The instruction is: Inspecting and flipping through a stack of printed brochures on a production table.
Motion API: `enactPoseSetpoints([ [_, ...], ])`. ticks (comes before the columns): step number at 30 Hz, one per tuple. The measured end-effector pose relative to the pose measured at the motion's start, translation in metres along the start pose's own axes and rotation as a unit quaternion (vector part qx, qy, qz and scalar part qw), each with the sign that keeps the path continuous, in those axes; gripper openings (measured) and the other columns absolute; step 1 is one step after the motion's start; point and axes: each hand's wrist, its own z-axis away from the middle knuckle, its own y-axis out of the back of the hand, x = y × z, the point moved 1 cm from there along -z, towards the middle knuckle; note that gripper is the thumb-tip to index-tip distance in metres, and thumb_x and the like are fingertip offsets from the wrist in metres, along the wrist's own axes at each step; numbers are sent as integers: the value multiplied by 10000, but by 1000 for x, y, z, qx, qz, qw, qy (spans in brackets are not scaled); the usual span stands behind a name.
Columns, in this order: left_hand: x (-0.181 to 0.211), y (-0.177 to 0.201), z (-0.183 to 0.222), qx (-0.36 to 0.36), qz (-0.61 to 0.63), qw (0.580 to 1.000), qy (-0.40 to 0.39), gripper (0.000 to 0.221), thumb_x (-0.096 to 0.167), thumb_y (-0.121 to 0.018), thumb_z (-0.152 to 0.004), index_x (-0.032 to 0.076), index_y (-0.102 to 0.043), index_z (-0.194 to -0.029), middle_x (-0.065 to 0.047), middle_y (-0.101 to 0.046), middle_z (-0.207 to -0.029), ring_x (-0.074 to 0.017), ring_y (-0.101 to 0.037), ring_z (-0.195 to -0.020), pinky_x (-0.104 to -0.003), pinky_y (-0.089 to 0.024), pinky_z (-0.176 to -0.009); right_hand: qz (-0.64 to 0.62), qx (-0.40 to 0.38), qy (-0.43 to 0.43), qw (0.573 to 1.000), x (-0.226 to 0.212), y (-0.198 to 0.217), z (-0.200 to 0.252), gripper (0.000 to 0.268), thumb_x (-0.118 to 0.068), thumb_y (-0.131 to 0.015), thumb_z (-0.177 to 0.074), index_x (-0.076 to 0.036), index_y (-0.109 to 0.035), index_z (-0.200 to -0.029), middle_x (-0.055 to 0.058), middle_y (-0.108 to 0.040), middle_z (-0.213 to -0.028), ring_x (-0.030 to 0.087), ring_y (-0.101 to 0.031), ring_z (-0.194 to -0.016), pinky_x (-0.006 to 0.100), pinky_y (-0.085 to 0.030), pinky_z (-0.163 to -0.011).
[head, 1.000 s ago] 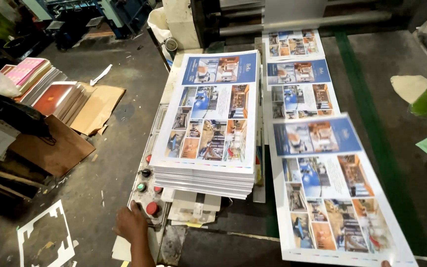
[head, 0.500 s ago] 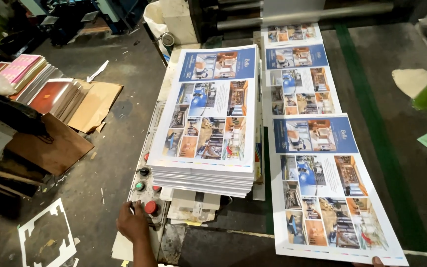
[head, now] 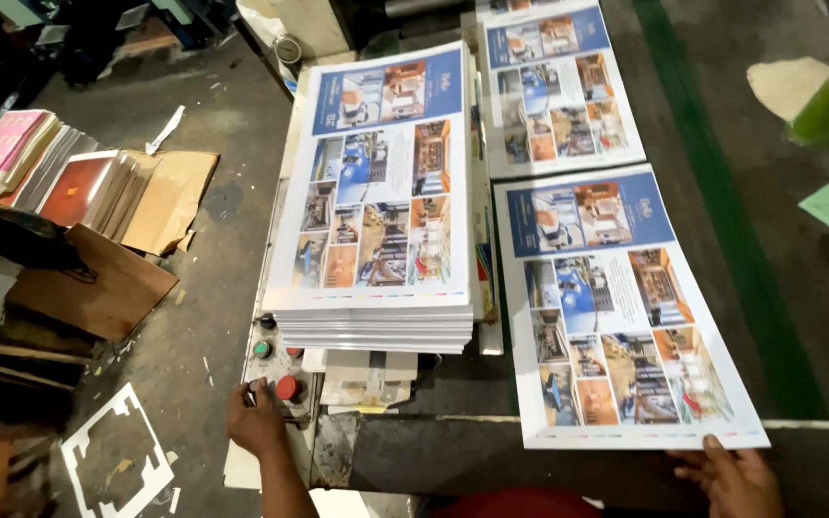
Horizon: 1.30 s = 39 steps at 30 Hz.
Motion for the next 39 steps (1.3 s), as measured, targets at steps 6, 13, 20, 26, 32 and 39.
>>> enactPoseSetpoints([
  [6,45,26,-11,14,42,997,60,563,276,-854,-970,-106,-617,-1307,-280,-661,-1277,-418,-665,-1112,-458,-516,-959,-7,-15,12,1000,-45,-42,40,345,-122,-514,-1073,-19,-544,-1401,196,-708,-1112,297,-714,-931,402,-555,-682],
  [13,240,93,-47,-9,163,966,-201,398,43,-783,-938,-34,-626,-1296,-208,-642,-1389,-371,-596,-1326,-472,-476,-1123,-10,-60,78,995,-51,-67,-5,296,-141,-540,-1081,14,-581,-1330,168,-710,-1088,276,-714,-910,376,-559,-688],
  [20,347,100,-46,-243,128,852,-445,698,391,-836,-789,-11,-635,-1322,-233,-556,-1459,-386,-501,-1363,-510,-383,-1117,-21,-74,69,995,-94,-108,-48,324,-169,-545,-1067,-12,-564,-1349,162,-697,-1146,270,-717,-937,370,-546,-688],
  [26,353,85,-58,-353,16,795,-493,745,499,-773,-812,5,-604,-1344,-167,-550,-1461,-319,-469,-1388,-500,-342,-1118,-21,-83,15,996,-99,-100,-39,459,-192,-508,-1050,-77,-435,-1488,205,-699,-1217,289,-703,-1014,388,-548,-749],
  [32,376,87,-90,-430,-6,765,-479,449,432,-777,-810,104,-762,-1117,-73,-720,-1260,-266,-681,-1116,-437,-504,-967,-26,-121,-7,992,-66,-78,-21,495,-197,-510,-1033,-72,-498,-1512,209,-714,-1224,281,-709,-1005,386,-550,-746],
  [39,376,102,-117,-491,166,781,-349,218,128,-726,-848,93,-804,-1048,-98,-803,-945,-260,-786,-751,-383,-615,-699,11,-144,-32,989,-76,-107,14,450,-186,-552,-1016,-69,-585,-1448,189,-751,-1177,260,-722,-969,385,-556,-742],
])
